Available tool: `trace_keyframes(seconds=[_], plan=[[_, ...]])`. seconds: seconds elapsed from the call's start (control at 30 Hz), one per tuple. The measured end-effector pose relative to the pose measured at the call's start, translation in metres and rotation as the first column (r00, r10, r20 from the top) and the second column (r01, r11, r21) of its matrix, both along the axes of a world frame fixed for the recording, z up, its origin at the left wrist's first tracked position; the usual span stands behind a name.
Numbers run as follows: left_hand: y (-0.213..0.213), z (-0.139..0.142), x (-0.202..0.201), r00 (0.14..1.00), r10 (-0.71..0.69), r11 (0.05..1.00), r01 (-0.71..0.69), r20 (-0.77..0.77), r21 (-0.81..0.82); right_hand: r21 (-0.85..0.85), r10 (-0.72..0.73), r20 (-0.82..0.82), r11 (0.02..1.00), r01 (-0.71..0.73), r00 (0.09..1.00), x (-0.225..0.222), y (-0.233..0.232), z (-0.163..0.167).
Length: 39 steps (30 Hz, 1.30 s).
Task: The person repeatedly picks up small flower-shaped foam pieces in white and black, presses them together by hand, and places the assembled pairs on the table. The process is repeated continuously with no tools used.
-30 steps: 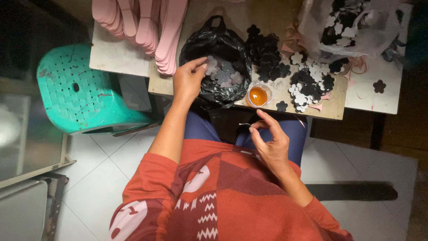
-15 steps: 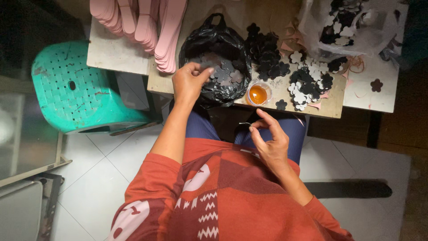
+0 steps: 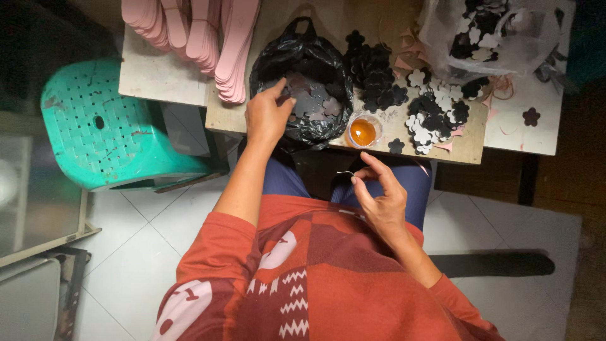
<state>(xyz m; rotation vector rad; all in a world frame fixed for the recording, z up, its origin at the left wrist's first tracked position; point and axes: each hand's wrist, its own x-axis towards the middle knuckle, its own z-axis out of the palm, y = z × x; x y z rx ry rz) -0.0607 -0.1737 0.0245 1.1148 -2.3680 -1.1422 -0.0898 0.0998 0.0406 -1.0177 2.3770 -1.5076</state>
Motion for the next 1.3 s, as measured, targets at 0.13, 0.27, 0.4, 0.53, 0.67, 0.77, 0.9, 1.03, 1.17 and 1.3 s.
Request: trace_keyframes(seconds=[0.13,0.27,0.4,0.53,0.67,0.77,0.9,1.03,1.17,1.3], plan=[[-0.001,0.004,-0.004,0.971,0.149,0.953,-0.091,-0.187,0.288,0.012,-0.018,-0.005,1.0,0.018,1.0,-0.001,0.001,-0.001],[-0.006,-0.005,0.001,0.934,0.165,0.977,-0.11,-0.317,0.183,-0.001,-0.015,-0.001,1.0,0.015,1.0,-0.002,0.002,-0.003],[-0.006,-0.012,0.009,0.936,0.193,0.945,-0.097,-0.293,0.313,0.001,-0.019,0.007,1.0,0.019,1.0,-0.004,0.003,-0.003],[0.001,-0.016,0.013,0.918,0.22,0.729,0.071,-0.331,0.681,-0.012,-0.026,0.061,1.0,0.027,0.998,-0.004,0.003,-0.005],[0.002,-0.019,0.016,0.834,0.362,0.413,0.256,-0.416,0.874,-0.025,-0.034,0.098,0.999,0.037,0.995,-0.002,0.004,-0.008],[0.002,-0.02,0.019,0.801,0.417,0.292,0.33,-0.43,0.898,-0.037,-0.031,0.106,0.999,0.035,0.994,-0.002,0.004,-0.01],[0.008,-0.021,0.02,0.818,0.427,0.263,0.295,-0.385,0.918,-0.049,-0.026,0.139,0.998,0.034,0.99,-0.001,0.005,-0.01],[0.024,-0.019,0.026,0.959,0.057,0.677,0.168,-0.279,0.717,-0.061,-0.018,0.157,0.998,0.028,0.987,-0.002,0.006,-0.005],[0.053,-0.027,0.049,0.966,-0.162,0.96,0.202,-0.204,0.196,-0.13,-0.016,0.4,0.989,0.074,0.917,-0.006,0.008,0.003],[0.082,-0.044,0.054,0.873,0.007,0.678,0.354,-0.487,0.644,-0.204,0.06,0.601,0.976,0.08,0.797,-0.011,0.012,0.009]])
